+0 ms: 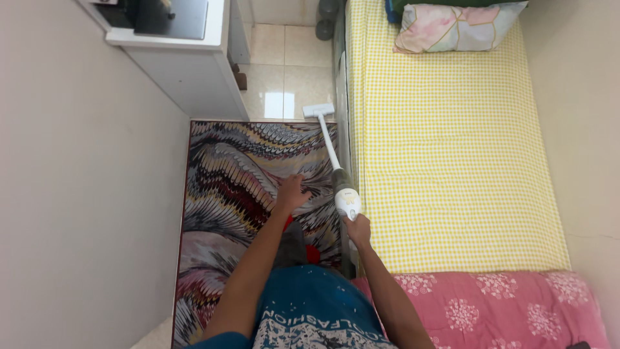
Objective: The person cleans a patterned rug with a handheld vacuum cleaner.
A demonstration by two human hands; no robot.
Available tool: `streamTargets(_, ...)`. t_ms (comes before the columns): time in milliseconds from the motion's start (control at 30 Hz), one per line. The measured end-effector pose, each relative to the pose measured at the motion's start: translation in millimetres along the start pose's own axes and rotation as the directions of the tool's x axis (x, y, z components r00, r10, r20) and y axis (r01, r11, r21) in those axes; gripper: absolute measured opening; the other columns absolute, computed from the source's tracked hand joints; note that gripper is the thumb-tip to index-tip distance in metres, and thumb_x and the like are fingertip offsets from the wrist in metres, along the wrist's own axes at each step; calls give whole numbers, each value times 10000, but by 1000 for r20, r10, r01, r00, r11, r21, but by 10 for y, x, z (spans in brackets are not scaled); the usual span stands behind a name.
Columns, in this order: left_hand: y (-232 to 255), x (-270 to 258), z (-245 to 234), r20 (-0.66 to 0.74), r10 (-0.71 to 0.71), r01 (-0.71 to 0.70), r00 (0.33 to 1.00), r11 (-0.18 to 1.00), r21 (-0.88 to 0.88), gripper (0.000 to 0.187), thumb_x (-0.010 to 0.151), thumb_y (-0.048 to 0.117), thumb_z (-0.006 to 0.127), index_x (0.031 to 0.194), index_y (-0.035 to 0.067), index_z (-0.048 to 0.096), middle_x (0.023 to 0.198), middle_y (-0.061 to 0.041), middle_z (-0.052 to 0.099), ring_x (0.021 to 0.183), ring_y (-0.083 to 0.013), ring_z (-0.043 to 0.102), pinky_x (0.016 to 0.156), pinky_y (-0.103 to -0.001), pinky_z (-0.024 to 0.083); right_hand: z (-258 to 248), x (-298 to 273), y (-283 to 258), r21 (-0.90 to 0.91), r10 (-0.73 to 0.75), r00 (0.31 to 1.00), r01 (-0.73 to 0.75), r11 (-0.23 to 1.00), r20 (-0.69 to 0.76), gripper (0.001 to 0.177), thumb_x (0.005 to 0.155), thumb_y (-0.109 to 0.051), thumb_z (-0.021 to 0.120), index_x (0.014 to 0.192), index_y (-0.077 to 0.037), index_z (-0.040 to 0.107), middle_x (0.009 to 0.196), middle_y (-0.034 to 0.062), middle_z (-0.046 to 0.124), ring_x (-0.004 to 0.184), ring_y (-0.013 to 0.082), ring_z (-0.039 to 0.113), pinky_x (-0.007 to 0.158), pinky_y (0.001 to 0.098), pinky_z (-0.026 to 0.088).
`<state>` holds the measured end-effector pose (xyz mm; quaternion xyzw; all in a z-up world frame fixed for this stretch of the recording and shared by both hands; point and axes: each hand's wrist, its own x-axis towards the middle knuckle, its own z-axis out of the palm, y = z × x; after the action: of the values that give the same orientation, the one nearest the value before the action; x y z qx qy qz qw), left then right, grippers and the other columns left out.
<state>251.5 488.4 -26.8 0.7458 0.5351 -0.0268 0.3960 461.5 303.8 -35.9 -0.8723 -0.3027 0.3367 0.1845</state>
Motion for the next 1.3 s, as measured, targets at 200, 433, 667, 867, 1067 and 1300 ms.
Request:
streamTargets(200, -25, 573, -358, 38, 15, -14, 999, 1000, -24, 660, 881, 391, 724, 1436, 91, 531, 1442, -139, 527, 1282, -355, 543, 1036, -488, 496, 33, 460, -421, 24, 30, 999, -30, 999, -14, 467, 799, -390, 767, 901, 65, 733, 711, 219, 729, 585, 318, 737, 614, 439, 584)
streamTargets(433, -172, 1021, -498, -120, 128, -142, 985, 983, -118, 650, 810, 376, 791, 1341, 65, 584, 1372, -172, 572, 1252, -383, 539, 1013, -503, 478, 94, 940, -871, -23, -9, 998, 8, 1000, -59, 534, 820, -454, 784, 906, 72, 748, 706, 243, 725, 660, 338, 743, 664, 464, 577)
streamTargets(667, -159, 1586, -597, -47, 53, -56, 997, 997, -60, 633, 833, 415, 762, 1358, 106, 594, 1380, -142, 580, 1289, -355, 542, 1043, -499, 482, 107, 1488, -1284, 9, -21, 993, 23, 1000, -112, 541, 789, -439, 796, 915, 83, 739, 798, 286, 723, 793, 407, 743, 721, 498, 579)
streamTargets(867, -63, 2104, -841, -65, 52, -56, 997, 996, -67, 677, 811, 385, 774, 1387, 96, 565, 1438, -162, 523, 1319, -377, 498, 1041, -508, 468, 66, 2072, -1575, -5, -25, 996, 25, 1000, -85, 496, 809, -421, 780, 929, 60, 753, 843, 276, 739, 848, 425, 745, 745, 507, 573)
streamTargets(1067, 155, 2714, -1053, -115, 59, -65, 992, 997, -46, 622, 793, 364, 772, 1334, 109, 603, 1395, -168, 564, 1282, -375, 534, 1023, -498, 483, -28, 2756, -1923, -34, -74, 992, 70, 997, -105, 505, 807, -452, 790, 920, 40, 760, 833, 271, 729, 823, 426, 731, 715, 512, 565)
streamTargets(1300, 386, 3112, -1300, -162, 82, -95, 983, 993, -71, 557, 801, 353, 768, 1281, 104, 631, 1308, -141, 625, 1238, -364, 573, 1035, -479, 490, -91, 3340, -2329, -6, 27, 1000, -27, 1000, -16, 542, 827, -487, 753, 900, 51, 747, 799, 256, 748, 771, 387, 777, 722, 480, 592)
